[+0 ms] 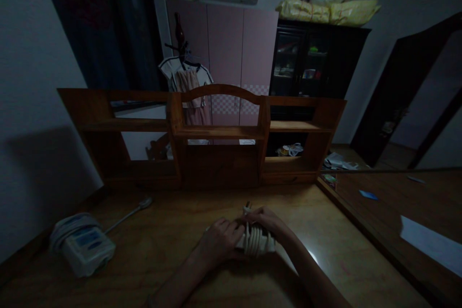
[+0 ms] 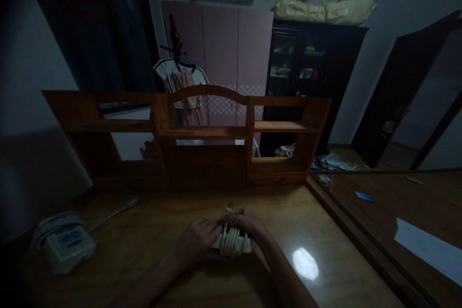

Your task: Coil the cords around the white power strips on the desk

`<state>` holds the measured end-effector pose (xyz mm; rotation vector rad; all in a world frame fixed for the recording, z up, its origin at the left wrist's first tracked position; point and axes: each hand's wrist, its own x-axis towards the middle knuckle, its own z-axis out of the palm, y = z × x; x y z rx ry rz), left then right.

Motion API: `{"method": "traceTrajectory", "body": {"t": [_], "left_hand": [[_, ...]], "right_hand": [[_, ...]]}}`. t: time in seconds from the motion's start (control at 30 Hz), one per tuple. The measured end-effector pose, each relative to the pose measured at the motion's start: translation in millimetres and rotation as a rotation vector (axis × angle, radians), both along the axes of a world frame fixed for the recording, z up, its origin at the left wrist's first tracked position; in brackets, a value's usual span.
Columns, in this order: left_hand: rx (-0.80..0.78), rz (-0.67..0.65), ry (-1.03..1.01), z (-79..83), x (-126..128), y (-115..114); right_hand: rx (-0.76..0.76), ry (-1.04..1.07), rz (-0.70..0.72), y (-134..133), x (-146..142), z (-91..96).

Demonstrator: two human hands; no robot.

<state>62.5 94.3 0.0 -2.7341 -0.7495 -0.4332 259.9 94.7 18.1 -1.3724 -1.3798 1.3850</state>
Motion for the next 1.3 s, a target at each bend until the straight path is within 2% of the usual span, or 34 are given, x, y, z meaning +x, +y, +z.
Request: {"method": "traceTrajectory", "body": {"t": [0.1, 0.23, 0.33, 0.43, 0.53, 0.67, 0.77, 0.87, 1.03, 1.3], "left_hand": [[-0.043, 0.004, -0.049, 1.6, -2.0, -0.8], [-0.085, 0.033, -0.154, 2.2, -3.6, -0.2], [-0.086, 0.066, -0.246, 1.3, -5.7, 2.4], [-0.087, 0.124, -0.359, 0.4, -9.1, 6.7], [-0.101, 0.215, -0.441, 0.5, -12.3, 11.4], [-0.133, 0.272, -0.468, 4.4, -14.4, 13.3], [-0.182, 0.228, -0.46, 9.3, -15.2, 10.4], [-0.193, 0.174, -0.408, 11.8, -15.7, 7.6], [-0.167, 0.138, -0.348, 9.1, -15.2, 7.7], [-0.088, 0.104, -0.343, 4.3, -14.3, 12.4]], "right_hand": [[0.036, 0.003, -0.003, 2.6, 0.6, -2.4], [0.136, 0.049, 0.052, 4.5, 3.9, 4.7], [0.155, -0.037, -0.099, 8.0, 9.4, 12.9], [0.319, -0.058, -0.22, 6.8, 13.5, 19.8], [0.546, -0.039, -0.133, -4.6, 12.8, 21.1], [0.686, -0.073, 0.08, -22.0, 7.6, 12.4], [0.782, -0.175, 0.083, -28.2, 5.6, 9.9], [0.868, -0.272, 0.078, -31.2, 7.2, 15.2], [0.829, -0.319, 0.09, -33.8, 11.4, 20.9], [0.77, -0.355, 0.0, -29.5, 13.6, 8.2]]}}
